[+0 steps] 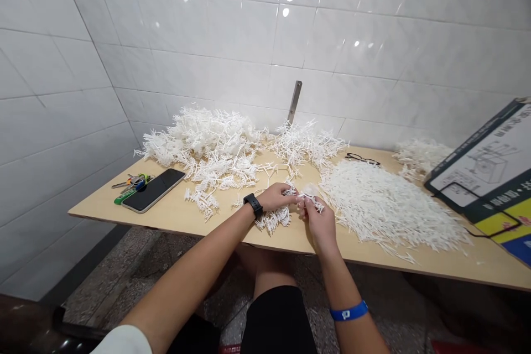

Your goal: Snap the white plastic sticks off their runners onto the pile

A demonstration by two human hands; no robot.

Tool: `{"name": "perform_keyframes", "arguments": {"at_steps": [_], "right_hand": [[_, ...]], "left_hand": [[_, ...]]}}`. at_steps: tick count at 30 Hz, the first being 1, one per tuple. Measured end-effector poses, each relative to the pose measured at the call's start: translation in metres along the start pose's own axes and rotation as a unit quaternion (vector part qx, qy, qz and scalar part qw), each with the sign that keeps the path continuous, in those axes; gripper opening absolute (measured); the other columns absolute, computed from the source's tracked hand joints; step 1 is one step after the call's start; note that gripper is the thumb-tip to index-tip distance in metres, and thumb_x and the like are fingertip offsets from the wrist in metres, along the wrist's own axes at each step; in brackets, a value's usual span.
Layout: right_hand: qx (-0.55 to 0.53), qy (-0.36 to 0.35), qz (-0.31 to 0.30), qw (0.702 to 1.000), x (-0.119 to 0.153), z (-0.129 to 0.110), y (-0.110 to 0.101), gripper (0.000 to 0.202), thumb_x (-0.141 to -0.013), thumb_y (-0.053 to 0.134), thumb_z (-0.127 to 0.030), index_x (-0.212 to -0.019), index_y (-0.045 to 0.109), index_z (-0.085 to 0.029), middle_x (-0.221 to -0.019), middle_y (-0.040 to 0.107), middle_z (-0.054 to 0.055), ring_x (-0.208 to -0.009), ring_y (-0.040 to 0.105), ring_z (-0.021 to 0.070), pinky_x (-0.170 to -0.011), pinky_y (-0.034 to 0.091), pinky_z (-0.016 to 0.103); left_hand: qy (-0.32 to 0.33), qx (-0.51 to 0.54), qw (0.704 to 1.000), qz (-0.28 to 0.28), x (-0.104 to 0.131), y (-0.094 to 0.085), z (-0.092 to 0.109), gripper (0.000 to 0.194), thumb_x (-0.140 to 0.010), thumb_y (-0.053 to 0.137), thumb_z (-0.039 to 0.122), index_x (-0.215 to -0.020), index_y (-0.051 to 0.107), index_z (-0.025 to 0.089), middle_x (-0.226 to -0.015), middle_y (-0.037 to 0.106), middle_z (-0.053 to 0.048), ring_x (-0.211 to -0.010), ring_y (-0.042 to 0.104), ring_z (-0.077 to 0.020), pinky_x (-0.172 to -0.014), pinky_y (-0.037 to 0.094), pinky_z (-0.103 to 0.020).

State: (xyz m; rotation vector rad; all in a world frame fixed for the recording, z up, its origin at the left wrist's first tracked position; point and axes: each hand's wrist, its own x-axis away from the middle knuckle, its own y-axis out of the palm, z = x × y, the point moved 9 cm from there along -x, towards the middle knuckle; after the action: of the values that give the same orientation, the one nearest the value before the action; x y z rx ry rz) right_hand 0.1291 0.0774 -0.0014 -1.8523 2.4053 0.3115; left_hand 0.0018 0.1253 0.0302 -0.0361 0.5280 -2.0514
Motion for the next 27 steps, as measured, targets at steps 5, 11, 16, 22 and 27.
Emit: {"name": "perform_keyframes", "arguments": {"at_steps": [5,11,16,22,27], "right_hand": [[0.006,-0.002,0.033,0.999,-0.002,0.005,-0.006,0.028,-0.076,0.063,-0.044,-0.087,0.055,-0.019,-0.067,0.06,0.0,-0.053,0.051,0.012,-0.052,0.042,0.025],[0.193,-0.006,-0.018,0.981,0.003,-0.009,0.009,0.035,-0.079,0.057,-0.048,-0.061,0.044,-0.021,-0.053,0.058,0.001,-0.05,0.05,0.0139,-0.051,0.037,0.025],[0.247,-0.021,-0.048,0.968,0.008,-0.018,0.016,0.04,-0.08,0.053,-0.055,-0.059,0.05,-0.021,-0.049,0.054,0.0,-0.048,0.046,0.0145,-0.051,0.033,0.026],[0.238,-0.045,-0.125,0.962,0.014,-0.017,0.028,0.041,-0.08,0.053,-0.056,-0.062,0.049,-0.02,-0.049,0.041,-0.005,-0.05,0.036,0.012,-0.051,0.028,0.024],[0.229,-0.038,-0.173,0.957,0.016,-0.014,0.035,0.036,-0.081,0.053,-0.05,-0.063,0.047,-0.019,-0.051,0.036,-0.006,-0.051,0.033,0.0108,-0.05,0.025,0.024]], "left_hand": [[-0.005,-0.009,0.998,0.06,0.0,-0.009,-0.004,0.037,-0.075,0.06,0.049,-0.063,0.055,0.014,-0.058,0.047,0.003,-0.058,0.042,-0.01,-0.056,0.032,-0.024],[-0.029,-0.03,0.981,0.191,0.002,-0.032,-0.014,0.034,-0.079,0.055,0.046,-0.065,0.05,0.015,-0.059,0.045,0.004,-0.058,0.041,-0.0105,-0.058,0.031,-0.024],[-0.045,-0.046,0.974,0.218,-0.001,-0.039,-0.026,0.028,-0.085,0.046,0.04,-0.069,0.049,0.017,-0.063,0.049,0.002,-0.062,0.045,-0.0116,-0.062,0.034,-0.025],[-0.101,-0.042,0.968,0.228,-0.002,-0.043,-0.037,0.034,-0.085,0.044,0.041,-0.061,0.041,0.018,-0.056,0.041,0.004,-0.057,0.04,-0.0113,-0.057,0.031,-0.026],[-0.111,-0.04,0.965,0.235,-0.002,-0.044,-0.039,0.032,-0.085,0.045,0.041,-0.062,0.041,0.018,-0.057,0.042,0.003,-0.058,0.042,-0.012,-0.058,0.031,-0.026]]}}
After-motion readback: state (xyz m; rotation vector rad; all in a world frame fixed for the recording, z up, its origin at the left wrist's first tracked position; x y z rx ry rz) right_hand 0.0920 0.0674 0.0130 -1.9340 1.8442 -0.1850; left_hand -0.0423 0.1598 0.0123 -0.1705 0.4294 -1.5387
